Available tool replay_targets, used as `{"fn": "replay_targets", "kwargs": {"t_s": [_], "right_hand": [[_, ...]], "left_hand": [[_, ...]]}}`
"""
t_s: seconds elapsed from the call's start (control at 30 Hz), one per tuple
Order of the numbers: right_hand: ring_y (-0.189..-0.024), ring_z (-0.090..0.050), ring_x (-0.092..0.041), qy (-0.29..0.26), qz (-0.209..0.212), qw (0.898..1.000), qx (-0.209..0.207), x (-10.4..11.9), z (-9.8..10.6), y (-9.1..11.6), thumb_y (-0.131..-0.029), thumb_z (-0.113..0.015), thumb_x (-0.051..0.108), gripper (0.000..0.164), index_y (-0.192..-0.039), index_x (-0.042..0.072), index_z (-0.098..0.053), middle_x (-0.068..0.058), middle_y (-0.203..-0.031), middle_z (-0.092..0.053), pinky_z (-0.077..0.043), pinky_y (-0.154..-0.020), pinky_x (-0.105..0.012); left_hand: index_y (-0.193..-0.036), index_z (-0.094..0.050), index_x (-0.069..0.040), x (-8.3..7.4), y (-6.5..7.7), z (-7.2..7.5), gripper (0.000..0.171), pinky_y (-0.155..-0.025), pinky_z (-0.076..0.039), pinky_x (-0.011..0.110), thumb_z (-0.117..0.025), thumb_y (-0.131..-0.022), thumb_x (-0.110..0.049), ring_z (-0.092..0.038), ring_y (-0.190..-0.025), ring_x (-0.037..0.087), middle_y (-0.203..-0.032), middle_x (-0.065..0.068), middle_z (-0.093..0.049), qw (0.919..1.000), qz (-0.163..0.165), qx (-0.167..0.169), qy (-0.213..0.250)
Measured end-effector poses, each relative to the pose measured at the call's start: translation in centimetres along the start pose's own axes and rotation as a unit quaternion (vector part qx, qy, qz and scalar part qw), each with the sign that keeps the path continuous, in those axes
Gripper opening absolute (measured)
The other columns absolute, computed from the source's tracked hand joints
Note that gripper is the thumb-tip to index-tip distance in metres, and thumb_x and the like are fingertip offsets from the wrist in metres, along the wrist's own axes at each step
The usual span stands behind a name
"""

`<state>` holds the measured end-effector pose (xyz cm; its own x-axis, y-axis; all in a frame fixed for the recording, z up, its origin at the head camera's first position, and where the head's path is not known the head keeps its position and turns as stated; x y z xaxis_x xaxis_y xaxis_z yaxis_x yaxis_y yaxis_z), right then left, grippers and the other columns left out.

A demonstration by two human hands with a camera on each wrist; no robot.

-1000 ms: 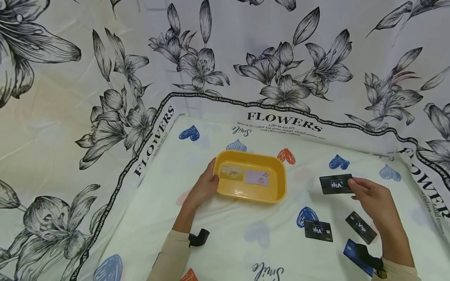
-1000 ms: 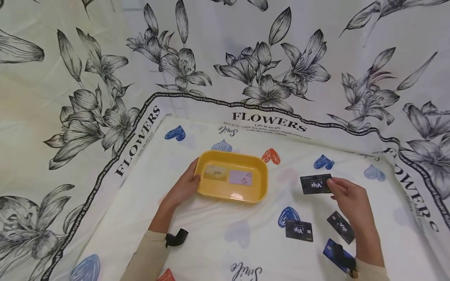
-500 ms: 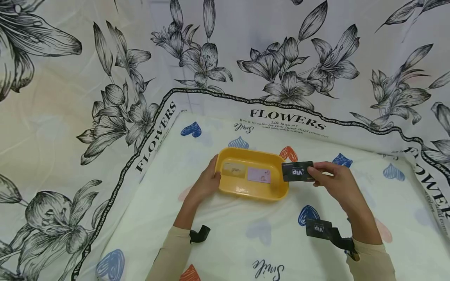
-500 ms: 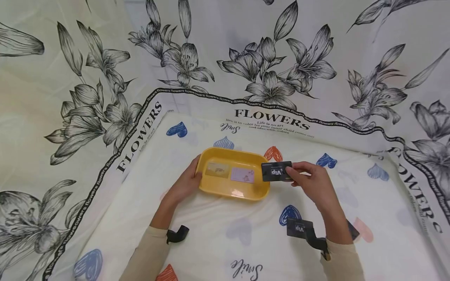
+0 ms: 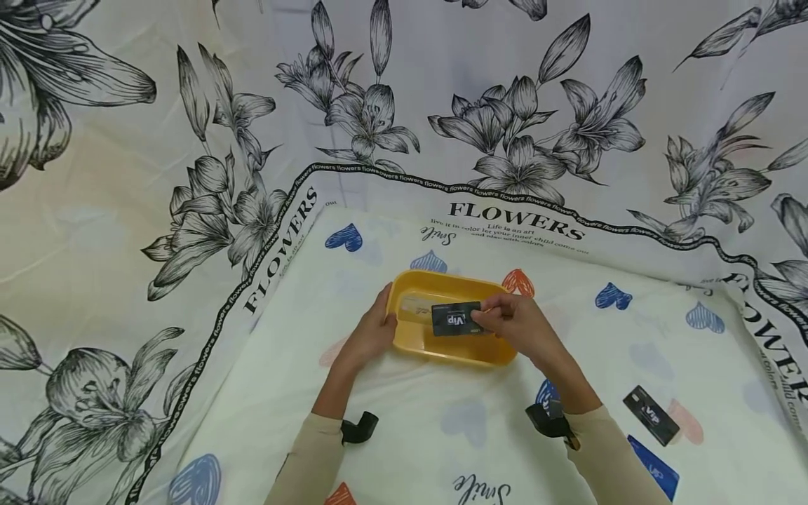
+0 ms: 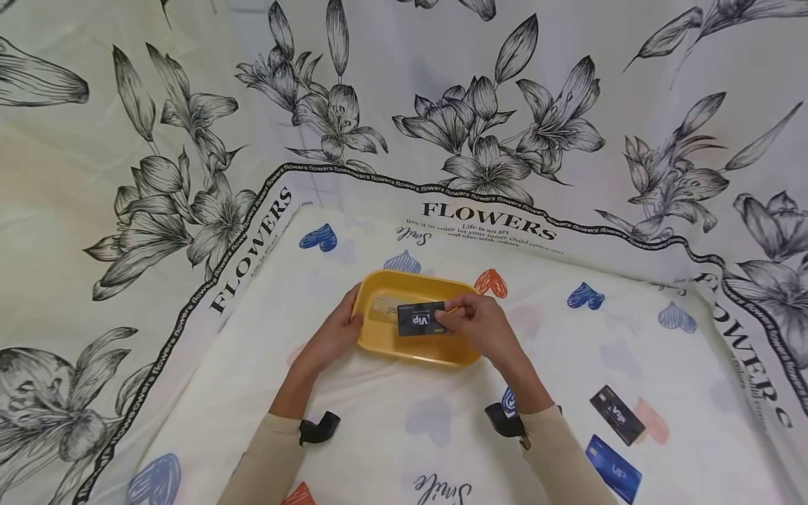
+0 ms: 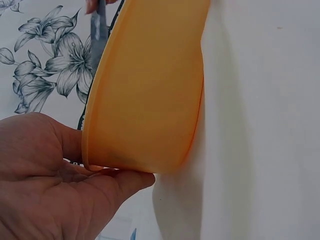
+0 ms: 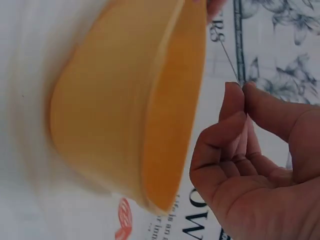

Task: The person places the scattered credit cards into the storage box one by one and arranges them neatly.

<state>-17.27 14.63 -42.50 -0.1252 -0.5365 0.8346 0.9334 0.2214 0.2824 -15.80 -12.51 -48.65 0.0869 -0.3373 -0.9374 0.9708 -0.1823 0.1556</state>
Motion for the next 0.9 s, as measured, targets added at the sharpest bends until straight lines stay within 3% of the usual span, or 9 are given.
{"fn": "replay_targets", "kwargs": {"t_s": [0.23,0.33,0.47,0.7,0.9], "right_hand": [[-0.085,-0.068,-0.027,-0.01,0.042,0.998,0.036,0.4,-2.6,-1.6,-0.098,-0.078,0.02,0.029,-0.112,-0.003,-0.066,-0.012,-0.093,-0.071,-0.058,-0.075,-0.03],[-0.081,-0.072,-0.028,-0.015,0.04,0.998,0.055,0.3,-3.8,-2.1,-0.097,-0.078,0.017,0.03,-0.115,-0.004,-0.065,-0.013,-0.092,-0.074,-0.06,-0.074,-0.032],[-0.076,-0.072,-0.023,0.012,0.038,0.998,0.049,0.3,-4.9,-2.6,-0.096,-0.079,0.017,0.034,-0.121,-0.001,-0.065,-0.011,-0.089,-0.077,-0.058,-0.071,-0.029],[-0.081,-0.064,-0.02,0.061,0.014,0.997,0.042,-0.1,-6.7,-3.1,-0.095,-0.081,0.022,0.034,-0.12,0.008,-0.064,-0.005,-0.088,-0.072,-0.053,-0.075,-0.029],[-0.077,-0.06,-0.02,0.102,0.013,0.993,0.051,-0.1,-7.6,-3.3,-0.093,-0.083,0.024,0.037,-0.116,0.006,-0.06,-0.004,-0.083,-0.069,-0.048,-0.071,-0.031]], "left_hand": [[-0.171,-0.012,-0.01,-0.2,-0.1,0.4,0.067,-0.128,-0.026,0.053,-0.04,-0.11,-0.008,-0.035,-0.155,0.03,-0.173,0.013,-0.027,0.9999,-0.009,-0.011,0.004],[-0.171,-0.01,-0.01,-0.1,-0.2,0.4,0.068,-0.129,-0.023,0.052,-0.04,-0.11,-0.008,-0.029,-0.158,0.03,-0.174,0.013,-0.024,1.0,-0.004,-0.007,0.002],[-0.171,-0.011,-0.01,0.0,-0.3,0.1,0.069,-0.13,-0.019,0.05,-0.04,-0.109,-0.008,-0.021,-0.161,0.027,-0.175,0.011,-0.023,1.0,0.0,-0.004,-0.003],[-0.171,-0.014,-0.015,0.0,-0.4,0.0,0.068,-0.13,-0.018,0.047,-0.04,-0.109,-0.01,-0.021,-0.161,0.023,-0.175,0.005,-0.025,0.9999,0.01,-0.008,-0.003],[-0.171,-0.013,-0.015,0.2,-0.3,-0.3,0.068,-0.131,-0.017,0.047,-0.04,-0.109,-0.009,-0.019,-0.162,0.024,-0.175,0.006,-0.024,0.9997,0.023,-0.003,-0.006]]}}
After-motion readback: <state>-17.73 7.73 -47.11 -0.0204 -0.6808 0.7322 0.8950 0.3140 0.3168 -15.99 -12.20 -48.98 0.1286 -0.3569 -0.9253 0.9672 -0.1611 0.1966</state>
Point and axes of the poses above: each hand's wrist, its own y-axis away from the middle knuckle, its own z-axis out of the back of the hand, x = y × z, the point moved 6 cm from there along -y, towards the middle knuckle
